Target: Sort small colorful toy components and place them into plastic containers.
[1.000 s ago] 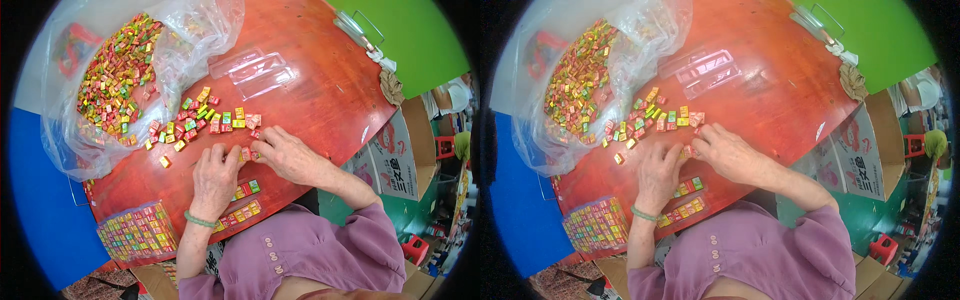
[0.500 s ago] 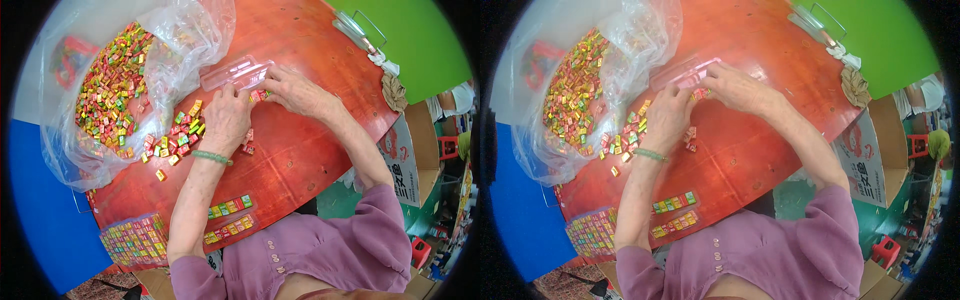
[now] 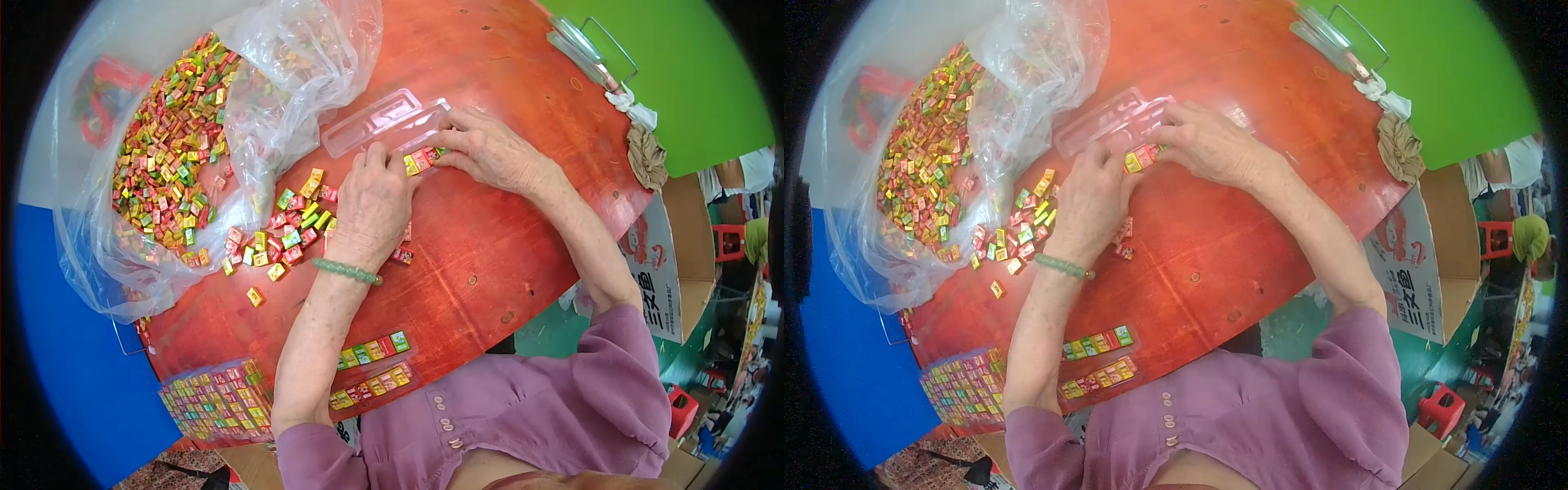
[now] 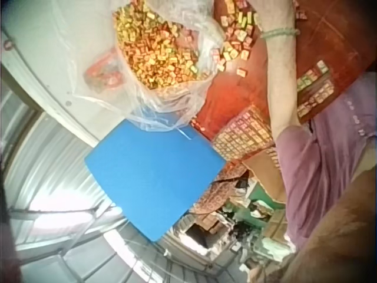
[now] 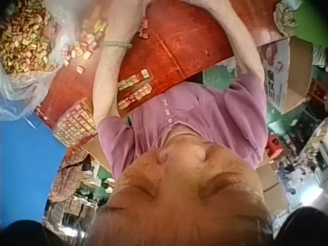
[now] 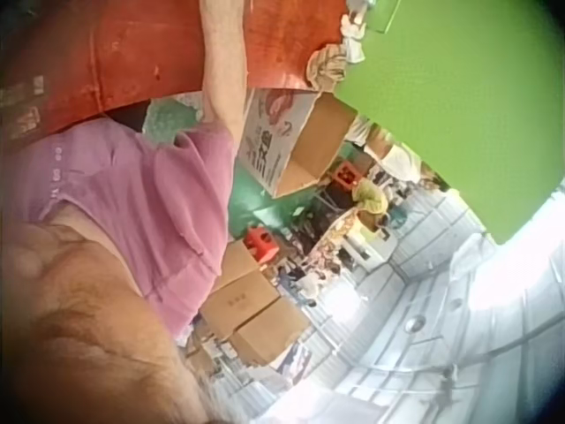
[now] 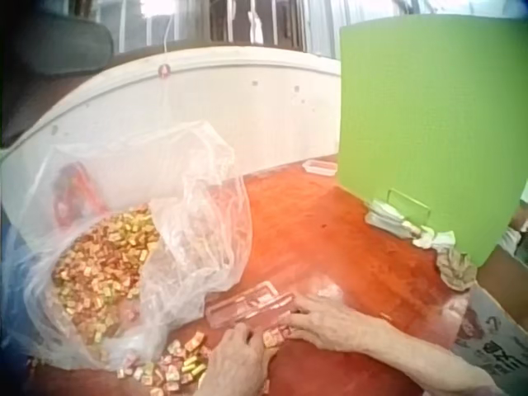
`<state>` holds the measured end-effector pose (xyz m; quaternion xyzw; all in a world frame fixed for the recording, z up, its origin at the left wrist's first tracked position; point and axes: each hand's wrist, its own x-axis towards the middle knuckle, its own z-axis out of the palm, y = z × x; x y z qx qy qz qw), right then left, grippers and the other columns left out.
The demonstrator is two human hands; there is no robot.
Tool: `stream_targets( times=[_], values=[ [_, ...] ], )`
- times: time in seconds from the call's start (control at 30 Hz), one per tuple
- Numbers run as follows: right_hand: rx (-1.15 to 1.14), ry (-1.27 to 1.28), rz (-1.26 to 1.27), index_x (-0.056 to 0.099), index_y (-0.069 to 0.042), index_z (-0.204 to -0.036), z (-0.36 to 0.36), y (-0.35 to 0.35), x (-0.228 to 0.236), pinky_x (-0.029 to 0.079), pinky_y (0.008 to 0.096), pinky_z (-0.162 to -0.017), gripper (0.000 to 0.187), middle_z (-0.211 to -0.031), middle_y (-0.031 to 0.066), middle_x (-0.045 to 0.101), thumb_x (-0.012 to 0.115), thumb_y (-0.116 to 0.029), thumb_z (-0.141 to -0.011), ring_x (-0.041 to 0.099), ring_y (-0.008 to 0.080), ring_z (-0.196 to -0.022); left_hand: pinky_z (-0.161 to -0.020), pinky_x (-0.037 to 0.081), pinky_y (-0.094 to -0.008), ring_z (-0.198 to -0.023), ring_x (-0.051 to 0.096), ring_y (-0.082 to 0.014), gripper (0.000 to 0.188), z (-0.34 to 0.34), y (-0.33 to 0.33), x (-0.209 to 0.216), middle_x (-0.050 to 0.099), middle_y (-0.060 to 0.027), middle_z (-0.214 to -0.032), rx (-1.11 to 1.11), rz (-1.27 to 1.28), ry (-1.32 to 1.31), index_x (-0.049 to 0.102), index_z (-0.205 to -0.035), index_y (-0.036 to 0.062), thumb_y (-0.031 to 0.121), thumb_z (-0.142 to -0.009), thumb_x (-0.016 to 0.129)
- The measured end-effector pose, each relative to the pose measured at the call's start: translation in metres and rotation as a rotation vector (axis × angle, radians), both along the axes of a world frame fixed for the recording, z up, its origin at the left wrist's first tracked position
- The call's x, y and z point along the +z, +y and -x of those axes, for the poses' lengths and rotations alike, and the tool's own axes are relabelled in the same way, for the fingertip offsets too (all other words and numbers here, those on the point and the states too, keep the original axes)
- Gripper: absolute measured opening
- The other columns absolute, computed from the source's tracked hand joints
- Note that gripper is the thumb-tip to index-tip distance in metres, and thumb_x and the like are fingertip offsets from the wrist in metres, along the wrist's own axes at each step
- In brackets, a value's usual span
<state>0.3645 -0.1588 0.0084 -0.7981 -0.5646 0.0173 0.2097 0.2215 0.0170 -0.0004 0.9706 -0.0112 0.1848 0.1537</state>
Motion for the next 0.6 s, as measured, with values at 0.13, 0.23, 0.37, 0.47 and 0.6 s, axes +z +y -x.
stream_targets(
  times=[0.13,0.23,0.37,0.47,0.6],
  values=[
    [-0.063,-0.19,-0.011,0.068,-0.008,-0.118,0.019,-0.004,-0.007,0.049,0.043,-0.095,0.033,-0.117,0.0102,0.062,0.073,-0.023,-0.089,0.058,0.0309,-0.11,-0.079,0.054,-0.0423,-0.093,0.06,-0.0322,0.03,0.007,-0.003,-0.002,0.057,-0.0153,-0.1,-0.016,-0.023,0.008,0.063,-0.103,-0.0033,0.018,-0.086,0.076],
    [-0.116,-0.226,0.002,0.066,-0.009,-0.124,0.036,-0.007,-0.013,0.046,0.0448,-0.101,0.039,-0.128,0.0101,0.062,0.074,-0.025,-0.089,0.057,0.0306,-0.12,-0.079,0.054,-0.0421,-0.093,0.06,-0.0326,0.028,0.013,-0.003,-0.002,0.058,-0.0157,-0.101,-0.009,-0.016,-0.009,0.062,-0.103,-0.0032,0.014,-0.085,0.075],
    [-0.173,-0.159,0.075,0.055,-0.008,-0.142,0.051,-0.017,-0.022,0.038,0.0504,-0.112,0.055,-0.152,0.0136,0.049,0.069,-0.03,-0.094,0.044,0.0304,-0.142,-0.084,0.052,-0.0446,-0.097,0.06,-0.0332,0.028,0.02,-0.003,0.003,0.062,-0.0167,-0.108,0.003,-0.052,0.008,0.064,-0.105,-0.0024,0.014,-0.085,0.075],
    [-0.209,-0.157,0.092,0.048,-0.007,-0.149,0.059,-0.021,-0.029,0.033,0.0539,-0.116,0.06,-0.159,0.015,0.041,0.066,-0.032,-0.097,0.038,0.0301,-0.147,-0.093,0.05,-0.0462,-0.11,0.06,-0.0351,0.032,0.024,-0.002,-0.002,0.064,-0.0196,-0.119,0.002,-0.063,0.048,0.065,-0.111,-0.0037,0.014,-0.085,0.073],
    [-0.208,-0.068,0.099,0.041,-0.007,-0.153,0.061,-0.017,-0.029,0.028,0.0571,-0.12,0.065,-0.163,0.016,0.035,0.064,-0.032,-0.098,0.033,0.0303,-0.151,-0.109,0.043,-0.0481,-0.134,0.052,-0.0384,0.046,0.032,-0.005,-0.01,0.057,-0.0262,-0.14,0.028,-0.125,0.113,0.059,-0.128,-0.0094,0.014,-0.089,0.068]
  ],
)
